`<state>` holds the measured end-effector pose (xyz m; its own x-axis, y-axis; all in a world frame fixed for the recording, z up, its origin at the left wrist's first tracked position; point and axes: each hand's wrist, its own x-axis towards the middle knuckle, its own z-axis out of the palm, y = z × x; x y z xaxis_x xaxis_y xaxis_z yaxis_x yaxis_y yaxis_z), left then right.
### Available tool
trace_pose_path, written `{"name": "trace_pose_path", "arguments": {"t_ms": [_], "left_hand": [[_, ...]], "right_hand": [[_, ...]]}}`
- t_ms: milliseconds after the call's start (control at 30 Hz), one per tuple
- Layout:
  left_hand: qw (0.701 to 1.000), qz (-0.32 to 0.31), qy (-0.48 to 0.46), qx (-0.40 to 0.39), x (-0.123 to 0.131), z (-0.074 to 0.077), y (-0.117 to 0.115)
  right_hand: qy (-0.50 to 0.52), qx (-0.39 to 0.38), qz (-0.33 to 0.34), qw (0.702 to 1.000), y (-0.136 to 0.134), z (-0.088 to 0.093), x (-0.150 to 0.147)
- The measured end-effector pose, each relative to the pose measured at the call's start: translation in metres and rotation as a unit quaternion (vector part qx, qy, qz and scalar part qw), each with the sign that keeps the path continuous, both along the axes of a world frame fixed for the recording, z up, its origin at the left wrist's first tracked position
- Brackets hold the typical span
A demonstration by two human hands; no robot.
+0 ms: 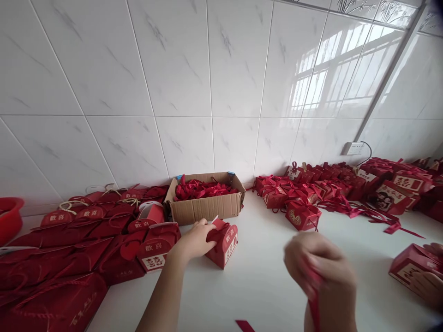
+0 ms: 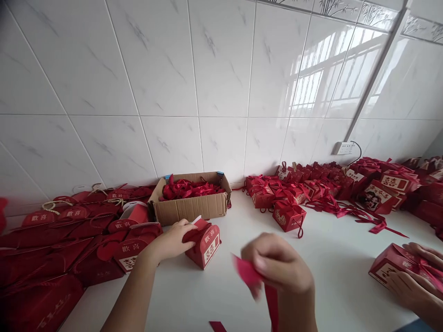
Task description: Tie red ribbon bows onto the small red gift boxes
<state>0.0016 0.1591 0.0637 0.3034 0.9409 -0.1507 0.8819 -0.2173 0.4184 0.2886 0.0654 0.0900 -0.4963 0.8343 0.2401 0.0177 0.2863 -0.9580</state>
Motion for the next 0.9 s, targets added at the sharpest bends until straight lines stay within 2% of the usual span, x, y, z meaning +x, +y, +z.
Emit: {"name": "trace_pose_path", "arguments": {"t_ms": [33, 133, 200, 267, 400, 533, 667, 800, 900], "left_hand": [[1.000, 0.009, 0.004, -0.001, 0.000, 0.000, 0.000], [1.000, 0.010, 0.008, 0.023, 0.000, -0.001, 0.001], [0.997, 0.001, 0.000, 0.075, 0.002, -0.004, 0.004], [0.992, -0.007, -0.021, 0.121, 0.005, -0.008, 0.009], [0.988, -0.025, -0.045, 0.146, 0.016, -0.018, 0.016], [0.984, -0.018, -0.035, 0.173, 0.026, -0.020, 0.020], [0.986, -0.041, -0.049, 0.152, 0.013, -0.003, 0.006], [0.989, -0.119, -0.081, 0.030, -0.018, 0.023, -0.019], [0.992, -0.099, -0.077, 0.012, -0.026, 0.028, -0.025]], "right_hand": [[-0.010, -0.007, -0.005, 1.000, 0.016, 0.005, -0.011], [-0.148, -0.046, -0.048, 0.987, 0.054, 0.008, -0.037], [-0.241, -0.067, -0.085, 0.965, 0.071, -0.001, -0.045], [-0.292, -0.082, -0.106, 0.947, 0.085, -0.013, -0.047], [-0.313, -0.099, -0.091, 0.940, 0.102, -0.032, -0.045], [-0.310, -0.103, -0.067, 0.943, 0.107, -0.037, -0.044], [-0.305, -0.107, -0.059, 0.944, 0.107, -0.038, -0.044], [-0.301, -0.112, -0.050, 0.946, 0.109, -0.040, -0.042], [-0.295, -0.114, -0.043, 0.948, 0.110, -0.041, -0.043]]}}
